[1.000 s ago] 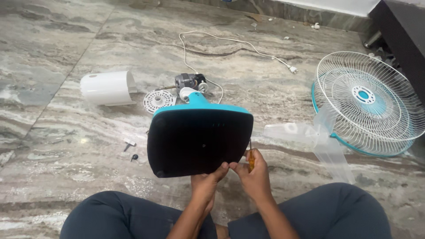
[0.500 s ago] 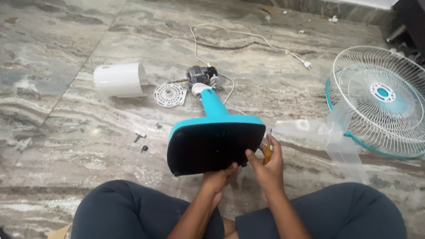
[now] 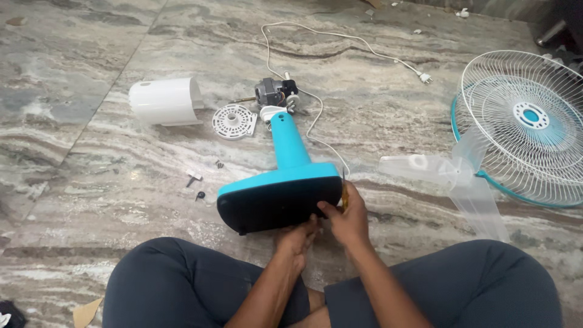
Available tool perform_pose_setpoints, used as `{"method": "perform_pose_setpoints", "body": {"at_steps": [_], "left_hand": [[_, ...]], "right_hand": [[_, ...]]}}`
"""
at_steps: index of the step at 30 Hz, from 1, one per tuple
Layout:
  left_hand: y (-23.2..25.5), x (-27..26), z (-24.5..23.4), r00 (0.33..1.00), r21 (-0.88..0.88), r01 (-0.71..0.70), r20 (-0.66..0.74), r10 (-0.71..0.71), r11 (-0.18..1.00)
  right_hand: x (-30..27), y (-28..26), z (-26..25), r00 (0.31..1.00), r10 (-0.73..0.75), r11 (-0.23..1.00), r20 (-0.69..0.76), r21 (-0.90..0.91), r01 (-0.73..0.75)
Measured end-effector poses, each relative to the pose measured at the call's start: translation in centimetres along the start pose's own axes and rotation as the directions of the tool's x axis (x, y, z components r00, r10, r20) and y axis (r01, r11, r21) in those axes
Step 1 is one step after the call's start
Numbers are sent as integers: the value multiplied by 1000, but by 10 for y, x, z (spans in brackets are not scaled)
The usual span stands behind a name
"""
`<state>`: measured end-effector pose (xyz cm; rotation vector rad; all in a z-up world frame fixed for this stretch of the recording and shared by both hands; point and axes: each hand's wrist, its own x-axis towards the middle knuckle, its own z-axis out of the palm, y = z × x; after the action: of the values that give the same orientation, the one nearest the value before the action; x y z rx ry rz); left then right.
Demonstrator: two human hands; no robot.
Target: The person assembles a small electric fan by attaching the motor housing and rear cover to the base using a screwdriver. The person then secures the rear grille to the motor assembly.
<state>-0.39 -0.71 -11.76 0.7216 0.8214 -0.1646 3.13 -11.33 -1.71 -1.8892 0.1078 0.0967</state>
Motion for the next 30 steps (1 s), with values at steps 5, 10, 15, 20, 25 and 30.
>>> {"method": "perform_pose_setpoints", "body": {"at_steps": [5, 10, 15, 20, 25, 30], "left_hand": [[-3, 10, -5, 994, -104, -107, -38, 103, 989], [3, 2, 1, 994, -28, -80, -75, 78, 996], [47, -54, 18, 992, 412, -77, 124, 28, 908], [153, -107, -3, 930, 930, -350, 360, -80, 114], [232, -104, -70, 954, 966, -217, 240, 179, -142], [248, -42, -104, 727, 954, -122, 273, 630, -272]], "right_hand": [[6, 10, 13, 994, -104, 994, -32, 14, 104], [8, 13, 11, 998, -58, 998, -41, -38, 56], [16, 19, 7, 994, -103, 988, -43, -117, 97], [14, 24, 3, 997, 27, 982, -72, -187, -40], [16, 22, 1, 978, -175, 944, -118, -301, 132], [-6, 0, -18, 913, -382, 767, -145, -600, 226]]}}
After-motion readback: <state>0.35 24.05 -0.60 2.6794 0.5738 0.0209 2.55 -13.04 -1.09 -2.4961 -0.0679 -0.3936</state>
